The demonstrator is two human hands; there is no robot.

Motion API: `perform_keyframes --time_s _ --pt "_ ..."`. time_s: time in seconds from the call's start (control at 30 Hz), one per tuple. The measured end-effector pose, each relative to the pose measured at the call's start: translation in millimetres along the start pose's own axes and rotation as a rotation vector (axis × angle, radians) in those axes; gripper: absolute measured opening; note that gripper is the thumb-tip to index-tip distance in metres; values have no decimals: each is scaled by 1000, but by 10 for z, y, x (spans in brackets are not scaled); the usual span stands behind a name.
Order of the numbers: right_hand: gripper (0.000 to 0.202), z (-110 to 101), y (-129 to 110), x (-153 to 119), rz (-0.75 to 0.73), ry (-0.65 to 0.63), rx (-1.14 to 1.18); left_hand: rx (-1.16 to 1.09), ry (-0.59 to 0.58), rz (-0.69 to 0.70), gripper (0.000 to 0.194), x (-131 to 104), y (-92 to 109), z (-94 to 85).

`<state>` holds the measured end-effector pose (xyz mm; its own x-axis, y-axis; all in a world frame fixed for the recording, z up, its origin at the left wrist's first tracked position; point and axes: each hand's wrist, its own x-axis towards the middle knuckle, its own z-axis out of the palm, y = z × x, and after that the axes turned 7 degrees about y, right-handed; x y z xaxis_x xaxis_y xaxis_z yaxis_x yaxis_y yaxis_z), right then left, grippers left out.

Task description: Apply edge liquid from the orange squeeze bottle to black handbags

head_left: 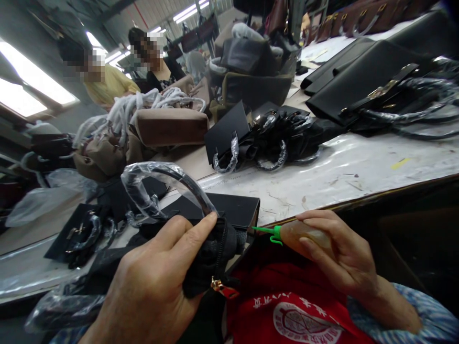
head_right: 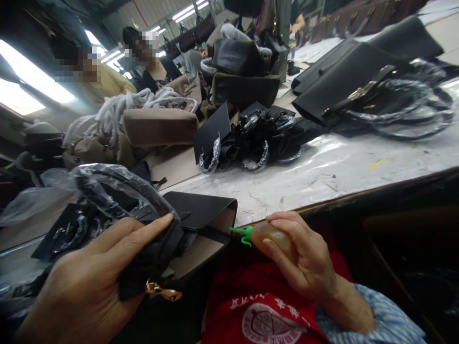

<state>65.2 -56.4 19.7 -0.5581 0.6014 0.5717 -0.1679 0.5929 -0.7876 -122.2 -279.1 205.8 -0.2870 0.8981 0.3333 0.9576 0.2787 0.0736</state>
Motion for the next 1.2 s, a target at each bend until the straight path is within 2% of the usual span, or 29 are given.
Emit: perform_keyframes --time_s 0.13,0.27,0.33,0.47,0.57,0.67,0.8,1.1,1.2 --pt "25 -18 4 19 19 -56 4 3 0 -15 61 3 20 -11" --pt "29 -17 18 19 -34 31 -43 13 -7 -19 64 -20 23 -4" --pt "29 -15 2 11 -36 17 -26 18 -14 -26 65 -37 21 -5" --pt "20 0 -32 -35 78 -70 58 14 -15 -27 66 -89 11 -14" --pt "16 18 -13 -77 186 -37 85 17 -9 -27 66 -152 6 -12" --pt "15 29 4 -86 211 15 60 30 2 -21 62 -219 10 4" --pt "12 21 -33 -45 273 -21 97 73 2 -20 58 -300 39 24" --pt "14 14 -4 -28 298 -38 59 107 24 -75 56 -462 88 26" --pt "14 2 -16 -30 269 -8 22 128 12 -73 56 -503 85 18"
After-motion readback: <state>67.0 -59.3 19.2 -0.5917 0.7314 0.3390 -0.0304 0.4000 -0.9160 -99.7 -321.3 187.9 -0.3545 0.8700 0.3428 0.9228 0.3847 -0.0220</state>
